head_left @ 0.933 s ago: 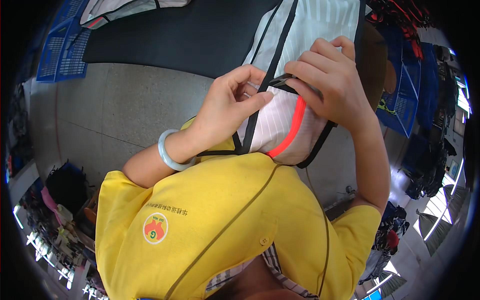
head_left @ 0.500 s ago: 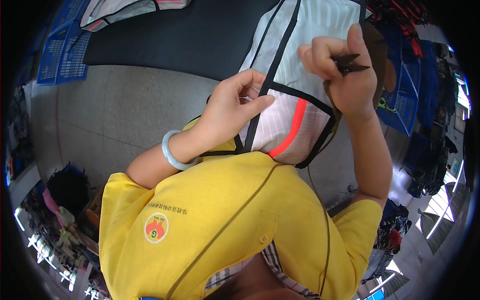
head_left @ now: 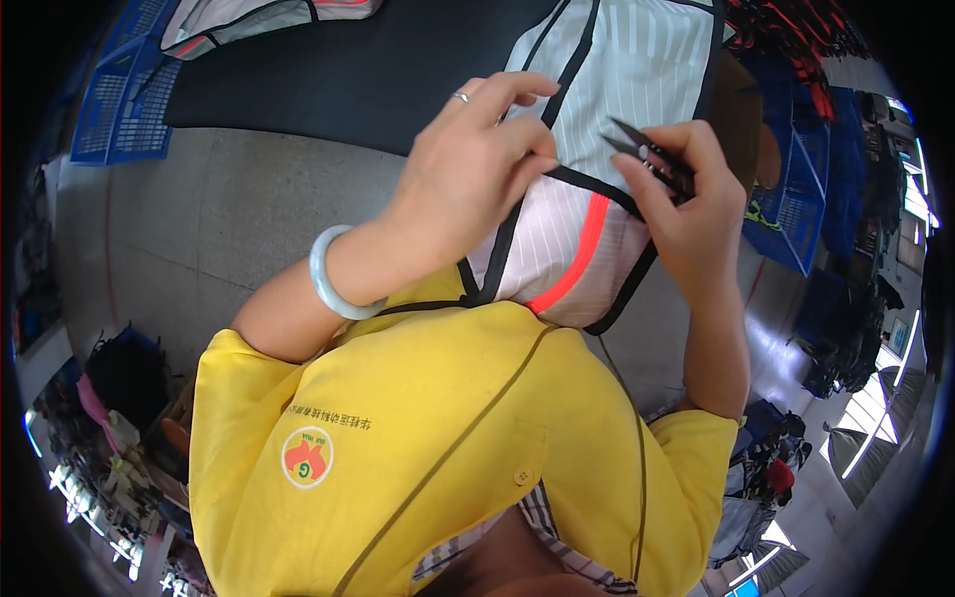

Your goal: Inspecting and zipping fabric bags or covers at a manufacturing workstation.

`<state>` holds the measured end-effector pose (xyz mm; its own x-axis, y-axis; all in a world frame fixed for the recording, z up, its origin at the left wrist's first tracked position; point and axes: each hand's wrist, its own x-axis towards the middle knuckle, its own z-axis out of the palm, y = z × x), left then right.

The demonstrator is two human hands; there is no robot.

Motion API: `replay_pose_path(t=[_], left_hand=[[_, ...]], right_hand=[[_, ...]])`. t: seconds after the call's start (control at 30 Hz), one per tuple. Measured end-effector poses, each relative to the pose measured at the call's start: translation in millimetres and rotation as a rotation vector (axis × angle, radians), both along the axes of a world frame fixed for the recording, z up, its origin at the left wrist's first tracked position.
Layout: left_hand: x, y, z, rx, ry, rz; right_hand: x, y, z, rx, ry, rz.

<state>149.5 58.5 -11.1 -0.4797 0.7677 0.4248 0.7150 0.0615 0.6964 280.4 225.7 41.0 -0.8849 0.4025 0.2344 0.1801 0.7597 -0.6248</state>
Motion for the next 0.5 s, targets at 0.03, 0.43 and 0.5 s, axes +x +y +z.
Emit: replay_pose_path(t=[0.03,0.43,0.5], left_hand=[[-2,-3,1,-0.017,-0.127,-0.012],[-21,-11,2,-0.128,-0.176,-0.09],[-22,-11,1,-0.128,-0.182,-0.094]], right_hand=[[3,-1,-2,0.028,-0.043,0.013],[-3,-12,-10,0.151,-0.126,0.202],[-6,-13,-12,0.15,-0.119,0.211]])
